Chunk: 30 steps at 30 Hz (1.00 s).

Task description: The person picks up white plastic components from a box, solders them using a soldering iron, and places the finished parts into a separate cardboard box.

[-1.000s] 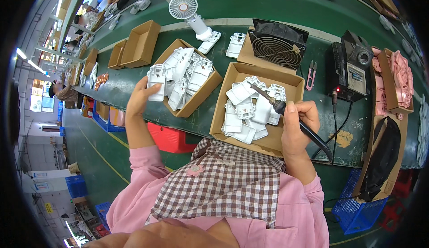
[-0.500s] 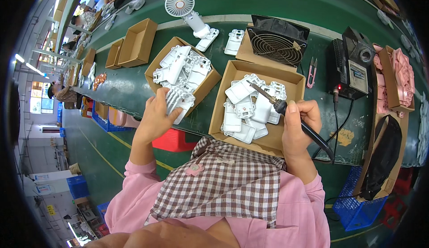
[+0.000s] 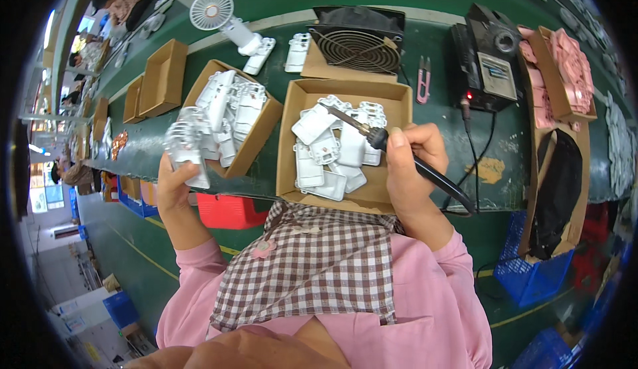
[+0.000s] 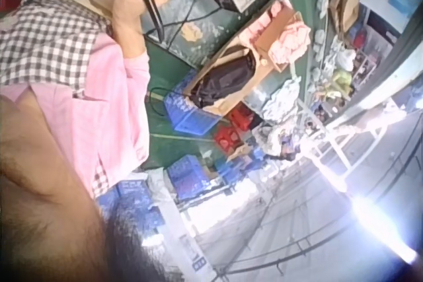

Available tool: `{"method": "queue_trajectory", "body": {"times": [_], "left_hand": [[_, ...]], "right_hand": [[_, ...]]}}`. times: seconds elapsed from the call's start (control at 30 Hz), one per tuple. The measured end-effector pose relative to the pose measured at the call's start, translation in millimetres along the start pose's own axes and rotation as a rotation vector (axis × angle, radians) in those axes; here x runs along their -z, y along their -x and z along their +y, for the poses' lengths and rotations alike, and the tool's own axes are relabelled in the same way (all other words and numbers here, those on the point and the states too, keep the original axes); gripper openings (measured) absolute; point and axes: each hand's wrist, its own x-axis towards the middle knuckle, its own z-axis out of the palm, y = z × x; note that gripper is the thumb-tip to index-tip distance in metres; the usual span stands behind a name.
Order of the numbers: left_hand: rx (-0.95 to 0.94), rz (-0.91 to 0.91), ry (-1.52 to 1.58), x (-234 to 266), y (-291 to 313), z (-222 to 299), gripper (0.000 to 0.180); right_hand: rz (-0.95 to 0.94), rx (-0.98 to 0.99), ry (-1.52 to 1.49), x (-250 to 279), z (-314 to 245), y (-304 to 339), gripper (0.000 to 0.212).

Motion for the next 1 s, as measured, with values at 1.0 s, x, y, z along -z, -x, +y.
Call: {"method": "queue_trajectory", "body": {"times": [1.0], "left_hand": [[-0.09, -0.062, 0.156, -154, -81, -65, 0.067]], "right_hand": [[-0.023, 0.109, 0.234, -6, 1, 1, 0.017]]}}
